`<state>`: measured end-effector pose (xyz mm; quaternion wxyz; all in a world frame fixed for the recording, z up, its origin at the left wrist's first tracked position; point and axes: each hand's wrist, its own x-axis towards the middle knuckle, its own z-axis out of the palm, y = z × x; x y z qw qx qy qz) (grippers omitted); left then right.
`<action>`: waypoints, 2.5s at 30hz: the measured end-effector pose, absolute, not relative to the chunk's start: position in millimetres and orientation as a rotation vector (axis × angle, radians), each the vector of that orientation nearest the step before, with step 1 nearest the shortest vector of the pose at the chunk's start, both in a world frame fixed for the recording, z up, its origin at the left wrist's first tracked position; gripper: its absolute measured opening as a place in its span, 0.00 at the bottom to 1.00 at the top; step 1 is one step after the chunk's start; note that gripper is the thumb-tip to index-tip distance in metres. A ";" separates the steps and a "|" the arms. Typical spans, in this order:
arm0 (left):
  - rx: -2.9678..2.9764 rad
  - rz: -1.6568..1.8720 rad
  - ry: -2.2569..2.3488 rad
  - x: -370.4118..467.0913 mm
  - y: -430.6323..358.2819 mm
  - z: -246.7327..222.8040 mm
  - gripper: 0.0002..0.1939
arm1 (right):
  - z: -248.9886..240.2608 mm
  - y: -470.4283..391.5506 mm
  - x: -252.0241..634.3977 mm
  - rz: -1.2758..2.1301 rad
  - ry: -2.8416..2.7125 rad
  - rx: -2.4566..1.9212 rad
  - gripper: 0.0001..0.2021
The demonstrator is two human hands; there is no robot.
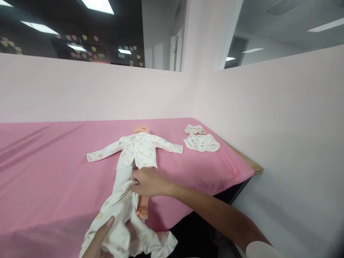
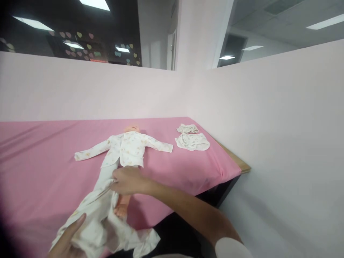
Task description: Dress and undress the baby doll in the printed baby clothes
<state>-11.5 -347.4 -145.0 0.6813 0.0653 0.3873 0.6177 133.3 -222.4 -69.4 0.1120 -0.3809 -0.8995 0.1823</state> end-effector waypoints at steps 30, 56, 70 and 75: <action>0.179 1.437 0.752 6.1 -344.3 -122.9 0.28 | -52.4 -183.4 121.0 1.190 -2.327 -1.087 0.17; 0.121 1.650 0.978 6.1 -339.5 -128.8 0.32 | -51.9 -262.6 117.1 1.381 -2.359 -0.992 0.26; 0.224 1.633 0.832 8.6 -339.5 -124.3 0.35 | -64.5 -248.4 109.5 1.207 -2.449 -0.925 0.30; 0.394 1.568 0.851 11.6 -342.3 -125.1 0.32 | -72.8 -222.2 100.2 0.706 -2.597 -1.103 0.05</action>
